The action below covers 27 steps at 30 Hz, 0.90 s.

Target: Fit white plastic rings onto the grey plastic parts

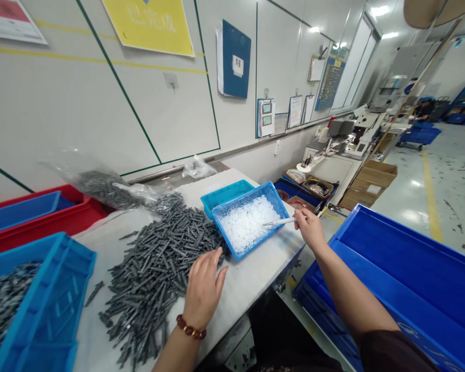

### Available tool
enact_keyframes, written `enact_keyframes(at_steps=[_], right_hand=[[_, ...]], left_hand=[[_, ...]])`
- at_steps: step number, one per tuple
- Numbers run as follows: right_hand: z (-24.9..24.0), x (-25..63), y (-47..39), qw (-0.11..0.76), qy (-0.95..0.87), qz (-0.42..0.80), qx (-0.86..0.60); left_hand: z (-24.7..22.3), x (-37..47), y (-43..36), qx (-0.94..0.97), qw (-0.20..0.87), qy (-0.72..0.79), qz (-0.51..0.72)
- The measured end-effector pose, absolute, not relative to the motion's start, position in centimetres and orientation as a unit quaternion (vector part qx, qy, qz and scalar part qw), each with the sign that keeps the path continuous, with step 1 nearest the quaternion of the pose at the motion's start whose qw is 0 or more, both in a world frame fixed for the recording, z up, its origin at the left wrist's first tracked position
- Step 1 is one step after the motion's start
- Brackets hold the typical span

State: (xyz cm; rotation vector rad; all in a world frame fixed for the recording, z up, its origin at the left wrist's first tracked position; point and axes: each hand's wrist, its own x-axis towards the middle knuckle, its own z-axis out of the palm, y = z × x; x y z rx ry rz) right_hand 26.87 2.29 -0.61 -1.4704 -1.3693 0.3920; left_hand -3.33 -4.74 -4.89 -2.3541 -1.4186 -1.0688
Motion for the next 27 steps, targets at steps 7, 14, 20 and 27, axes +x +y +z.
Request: enact_keyframes(at_steps=[7,14,20,27], right_hand=[[-1.0,26.0,2.2,0.561,-0.508,0.274,-0.594],[-2.8,25.8,2.6,0.577,-0.43,0.377,-0.583],[-2.3,23.9,0.8,0.555,-0.428,0.456,-0.549],[0.7,19.3,-2.2,0.465,-0.585,0.443,-0.495]], left_hand=[[-4.9,-3.3,-4.7,-0.795,0.091,-0.482,-0.357],[-4.8,-3.2,-4.7,-0.791,0.089,-0.482,-0.366],[-4.1,-2.5,-4.6,-0.803,0.107,-0.475,-0.342],[-1.4,-1.4,-6.9,-0.824,0.147,-0.476,-0.269]])
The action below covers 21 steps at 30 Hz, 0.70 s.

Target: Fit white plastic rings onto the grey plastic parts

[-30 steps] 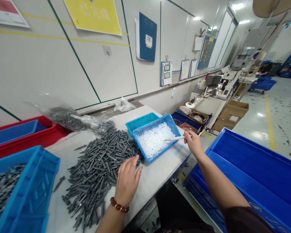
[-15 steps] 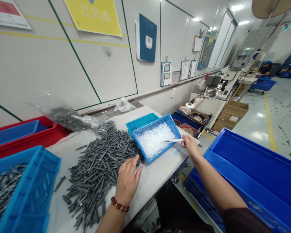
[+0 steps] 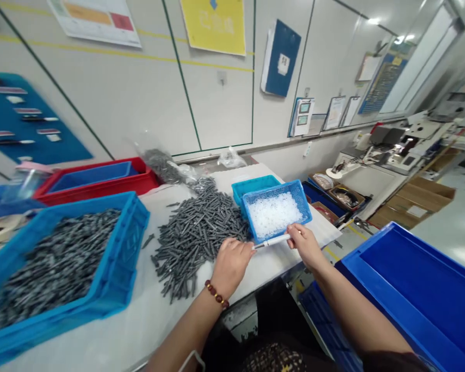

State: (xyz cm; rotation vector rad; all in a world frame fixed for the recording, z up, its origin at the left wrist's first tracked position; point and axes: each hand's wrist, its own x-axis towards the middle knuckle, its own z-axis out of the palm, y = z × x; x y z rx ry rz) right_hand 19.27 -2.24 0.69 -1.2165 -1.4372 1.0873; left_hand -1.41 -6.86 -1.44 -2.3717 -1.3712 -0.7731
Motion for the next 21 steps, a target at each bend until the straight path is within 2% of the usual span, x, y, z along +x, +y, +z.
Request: enact_keyframes(at_steps=[8,11,14,17,21], right_hand=[[1.7,15.0,-6.8,0.345,-0.746,0.412,-0.394],[1.4,13.5,-8.1,0.314,-0.762,0.446,-0.35],[1.3,12.3,-8.4,0.288,-0.738,0.531,-0.301],[1.3,11.7,-8.1,0.312,-0.706,0.574,-0.273],[1.3,12.2,-7.4,0.38,-0.72,0.5,-0.295]], left_hand=[[-2.7,-2.4,-14.8,-0.781,0.083,-0.548,-0.286],[-3.3,-2.4,-17.3,-0.755,0.042,-0.579,-0.305],[-3.3,-2.3,-18.9,-0.731,-0.02,-0.601,-0.321],[-3.0,-3.1,-19.4,-0.73,-0.045,-0.609,-0.308],[-3.3,-6.5,-18.4,-0.65,0.034,-0.708,-0.274]])
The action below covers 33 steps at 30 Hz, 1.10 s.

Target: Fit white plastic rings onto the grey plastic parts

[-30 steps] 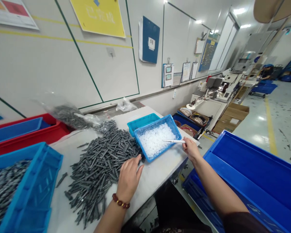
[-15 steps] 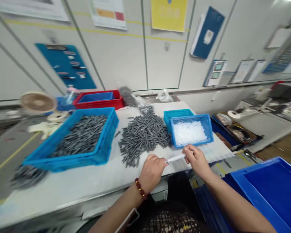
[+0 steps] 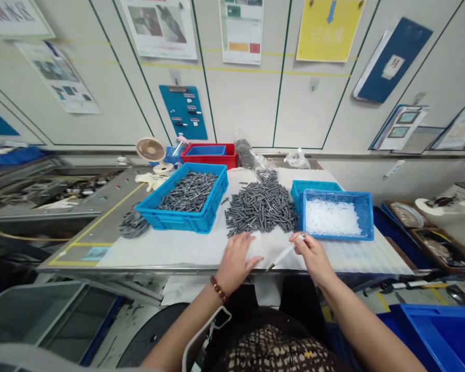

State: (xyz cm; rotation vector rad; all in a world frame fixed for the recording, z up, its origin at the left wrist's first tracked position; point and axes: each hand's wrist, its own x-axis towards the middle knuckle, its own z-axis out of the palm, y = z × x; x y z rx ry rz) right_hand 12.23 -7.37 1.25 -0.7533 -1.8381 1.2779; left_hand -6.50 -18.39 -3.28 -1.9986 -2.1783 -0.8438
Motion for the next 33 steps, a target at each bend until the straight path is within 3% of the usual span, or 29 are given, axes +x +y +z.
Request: enact_keyframes(at_steps=[3,6,18,26,33], right_hand=[[1.3,12.7,-6.8,0.399,-0.765,0.43,-0.267],[1.3,12.3,-6.3,0.379,-0.801,0.406,-0.224],[-1.0,8.7,-3.6,0.321,-0.812,0.375,-0.31],[0.3,6.9,-1.7,0.276,-0.859,0.361,-0.236],[-1.6,1.2,0.8,0.313,-0.865,0.301,-0.253]], left_hand=[[-4.0,-9.4,-16.6,-0.563,0.032,-0.809,-0.167],[-4.7,-11.2,-14.3,-0.56,0.018,-0.818,-0.131],[-3.9,-12.4,-6.6,-0.588,0.006,-0.794,-0.152],[-2.9,-15.0,-7.3,-0.657,-0.016,-0.729,-0.191],[-2.6,-15.1,-6.9,-0.651,0.027,-0.719,-0.241]])
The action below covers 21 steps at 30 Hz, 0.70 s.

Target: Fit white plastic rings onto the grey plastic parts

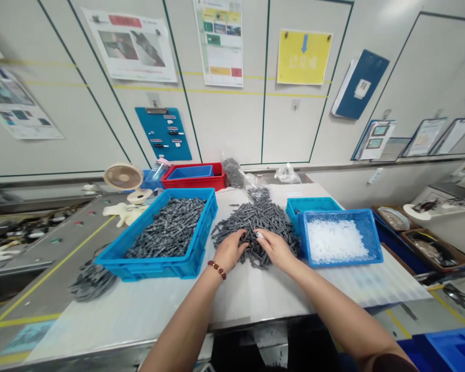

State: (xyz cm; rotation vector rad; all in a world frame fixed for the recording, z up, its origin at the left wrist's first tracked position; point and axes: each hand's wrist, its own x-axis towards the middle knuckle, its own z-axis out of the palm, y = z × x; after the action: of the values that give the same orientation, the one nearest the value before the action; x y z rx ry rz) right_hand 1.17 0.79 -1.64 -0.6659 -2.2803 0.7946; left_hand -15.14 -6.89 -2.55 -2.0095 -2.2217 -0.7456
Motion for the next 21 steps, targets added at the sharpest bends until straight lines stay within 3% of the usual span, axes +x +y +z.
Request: enact_keyframes(at_steps=[6,14,21], right_hand=[[-3.1,0.3,1.1,0.342,-0.866,0.243,-0.272],[-3.3,1.3,1.2,0.344,-0.868,0.228,-0.276],[-2.8,1.8,0.5,0.295,-0.893,0.206,-0.271]], left_hand=[[-2.3,-13.6,-7.1,-0.649,0.074,-0.719,-0.235],[-4.0,-13.3,-6.4,-0.693,0.06,-0.684,-0.222],[-4.4,-14.9,-7.2,-0.656,0.029,-0.62,-0.43]])
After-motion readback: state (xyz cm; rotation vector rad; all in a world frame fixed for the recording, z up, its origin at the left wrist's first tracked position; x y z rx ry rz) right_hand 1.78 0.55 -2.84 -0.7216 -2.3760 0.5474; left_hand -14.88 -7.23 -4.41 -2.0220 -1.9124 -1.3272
